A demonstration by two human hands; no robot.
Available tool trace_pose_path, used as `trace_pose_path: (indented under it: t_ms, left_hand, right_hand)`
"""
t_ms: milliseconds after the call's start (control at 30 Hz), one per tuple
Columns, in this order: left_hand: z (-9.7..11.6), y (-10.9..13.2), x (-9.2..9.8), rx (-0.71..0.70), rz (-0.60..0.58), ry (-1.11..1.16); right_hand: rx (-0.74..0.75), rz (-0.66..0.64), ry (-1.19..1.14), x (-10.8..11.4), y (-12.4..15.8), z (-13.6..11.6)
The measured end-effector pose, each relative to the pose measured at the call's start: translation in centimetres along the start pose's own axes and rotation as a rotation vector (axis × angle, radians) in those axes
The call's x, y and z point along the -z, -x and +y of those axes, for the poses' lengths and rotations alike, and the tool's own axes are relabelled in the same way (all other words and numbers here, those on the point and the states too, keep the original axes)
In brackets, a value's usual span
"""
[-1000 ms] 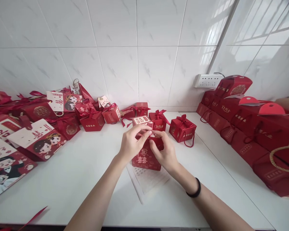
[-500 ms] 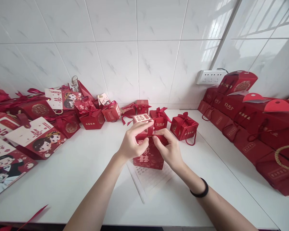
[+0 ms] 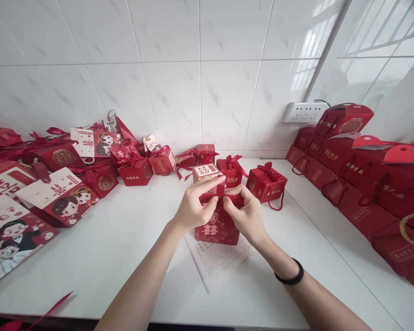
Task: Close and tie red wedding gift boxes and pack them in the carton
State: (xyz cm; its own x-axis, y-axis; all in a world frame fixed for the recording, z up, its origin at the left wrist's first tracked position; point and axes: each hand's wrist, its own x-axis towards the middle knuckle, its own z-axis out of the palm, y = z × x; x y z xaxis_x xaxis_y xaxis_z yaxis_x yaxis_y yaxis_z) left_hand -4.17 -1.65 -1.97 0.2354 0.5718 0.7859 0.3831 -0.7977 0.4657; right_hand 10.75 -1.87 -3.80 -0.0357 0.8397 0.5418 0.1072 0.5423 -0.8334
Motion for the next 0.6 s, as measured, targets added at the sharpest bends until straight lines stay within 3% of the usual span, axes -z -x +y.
trace_pose_path:
  t_ms: [400, 600]
  left_hand:
    - [0.27, -0.06, -0.02, 0.058, -0.032, 0.052]
    - [-0.53, 0.00, 0.70, 0.140, -0.070, 0.135]
  right_hand:
    - [0.092, -0.003, 0.011, 0.21, 0.12, 0.60]
    - [0.023, -0.020, -0.030, 0.17, 0.09, 0.63]
